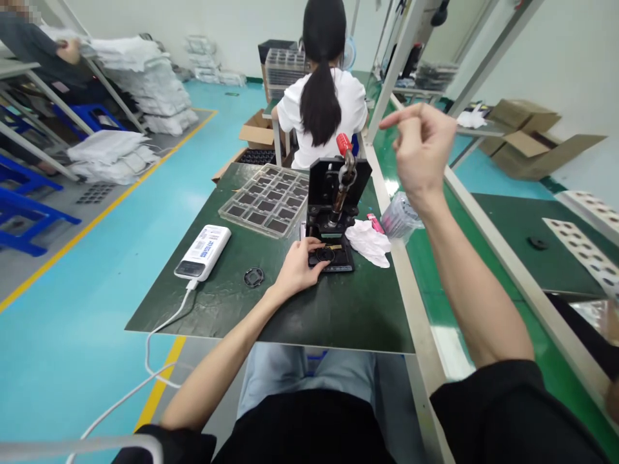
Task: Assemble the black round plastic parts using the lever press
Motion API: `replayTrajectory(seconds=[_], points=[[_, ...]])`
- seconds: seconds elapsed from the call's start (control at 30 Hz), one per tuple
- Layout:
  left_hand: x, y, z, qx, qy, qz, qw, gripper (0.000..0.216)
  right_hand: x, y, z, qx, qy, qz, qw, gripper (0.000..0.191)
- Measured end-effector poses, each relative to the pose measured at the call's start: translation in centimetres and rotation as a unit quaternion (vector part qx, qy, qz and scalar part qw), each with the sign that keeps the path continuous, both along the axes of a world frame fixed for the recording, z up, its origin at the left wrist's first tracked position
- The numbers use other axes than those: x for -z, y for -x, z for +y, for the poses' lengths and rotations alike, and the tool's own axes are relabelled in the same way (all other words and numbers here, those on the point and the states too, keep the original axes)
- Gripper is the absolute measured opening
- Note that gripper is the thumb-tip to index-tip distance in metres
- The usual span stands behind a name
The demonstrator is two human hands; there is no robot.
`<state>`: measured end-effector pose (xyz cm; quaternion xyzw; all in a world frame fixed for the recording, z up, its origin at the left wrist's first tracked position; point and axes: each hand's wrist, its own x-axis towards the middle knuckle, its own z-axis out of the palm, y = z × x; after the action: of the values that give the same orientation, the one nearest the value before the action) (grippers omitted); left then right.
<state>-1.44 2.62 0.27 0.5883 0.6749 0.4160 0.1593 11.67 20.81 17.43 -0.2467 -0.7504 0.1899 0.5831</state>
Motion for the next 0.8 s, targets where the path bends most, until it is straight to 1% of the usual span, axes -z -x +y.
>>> replayTrajectory(seconds=[0.1,0.2,0.33,0.4,0.43,0.47,0.53,0.6,0.63,0.7,0.73,0.8], points=[[0.4,0.2,0.1,0.008,-0.003,-0.011,1.0,0.035,-0.6,2.3,0.3,-0.008,0.009,-0.092,0.996,0.032],[0.7,0.1,0.0,0.009,-0.01,-0.016,1.0,0.035,-0.4,3.5,1.1,-0.066,0.056,-0.161,0.983,0.041],[1.1,-0.3,0.1,-0.007,-0.04,0.0,0.999,0.038,-0.3,4.0,3.2,-0.172,0.132,-0.197,0.956,0.041],[1.3,-0.4,0.1,-0.018,-0.049,0.0,0.999,0.049,-0.7,4.1,3.3,-0.191,0.143,-0.202,0.95,0.04],[1.4,-0.3,0.1,-0.024,-0.049,-0.002,0.999,0.055,-1.0,4.0,2.8,-0.184,0.135,-0.202,0.953,0.039],[1.6,-0.3,-0.1,-0.031,-0.048,-0.002,0.998,0.061,-1.3,3.7,1.9,-0.163,0.117,-0.193,0.96,0.037],[1.9,0.0,-0.5,-0.049,-0.048,0.011,0.998,0.065,-1.3,2.9,-1.0,-0.089,0.049,-0.155,0.983,0.033],[2.2,0.2,-0.8,-0.073,-0.053,0.031,0.995,0.063,-0.2,1.6,-4.3,0.01,-0.047,-0.105,0.993,0.03],[2.3,0.3,-1.0,-0.085,-0.054,0.038,0.994,0.062,0.8,0.9,-5.8,0.055,-0.098,-0.088,0.99,0.03],[2.4,0.3,-1.2,-0.104,-0.048,0.036,0.993,0.06,3.6,-0.3,-7.9,0.12,-0.196,-0.083,0.97,0.028],[2.4,0.3,-1.2,-0.112,-0.043,0.032,0.992,0.059,5.1,-0.8,-8.4,0.14,-0.24,-0.09,0.957,0.025],[2.3,0.2,-1.2,-0.121,-0.033,0.027,0.992,0.058,7.8,-1.3,-8.6,0.15,-0.318,-0.093,0.931,0.016]])
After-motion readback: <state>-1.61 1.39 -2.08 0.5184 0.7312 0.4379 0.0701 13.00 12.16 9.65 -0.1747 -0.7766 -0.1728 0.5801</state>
